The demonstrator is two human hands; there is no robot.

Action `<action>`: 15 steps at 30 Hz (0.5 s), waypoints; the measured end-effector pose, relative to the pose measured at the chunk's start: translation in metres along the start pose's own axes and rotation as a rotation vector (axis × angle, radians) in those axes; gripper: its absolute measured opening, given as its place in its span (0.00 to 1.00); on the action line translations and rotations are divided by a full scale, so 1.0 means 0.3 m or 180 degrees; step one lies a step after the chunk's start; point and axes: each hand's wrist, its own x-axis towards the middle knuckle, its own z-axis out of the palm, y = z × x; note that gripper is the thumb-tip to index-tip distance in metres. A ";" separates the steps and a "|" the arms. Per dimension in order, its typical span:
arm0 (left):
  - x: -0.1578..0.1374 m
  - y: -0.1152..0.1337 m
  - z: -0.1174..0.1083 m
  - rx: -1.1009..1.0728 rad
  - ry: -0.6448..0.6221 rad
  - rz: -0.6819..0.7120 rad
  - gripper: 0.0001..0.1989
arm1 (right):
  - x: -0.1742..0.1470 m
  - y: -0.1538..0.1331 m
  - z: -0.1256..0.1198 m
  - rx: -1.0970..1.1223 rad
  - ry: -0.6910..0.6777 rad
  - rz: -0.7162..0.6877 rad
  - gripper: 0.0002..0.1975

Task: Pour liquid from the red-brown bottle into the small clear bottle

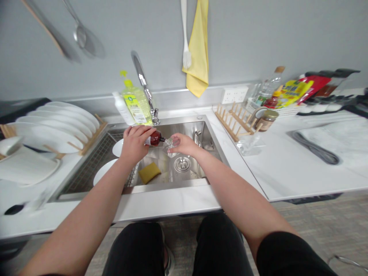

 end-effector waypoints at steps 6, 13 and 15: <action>-0.003 -0.001 0.006 0.0031 0.0073 0.0020 0.39 | 0.005 0.017 -0.001 -0.0006 0.0020 -0.0053 0.35; -0.007 0.004 -0.012 0.0117 0.0005 0.0123 0.36 | 0.010 0.039 -0.003 -0.0125 -0.0002 -0.0122 0.35; -0.008 0.004 -0.011 0.0100 0.0026 0.0117 0.37 | 0.010 0.042 -0.005 -0.0166 0.0013 -0.0127 0.35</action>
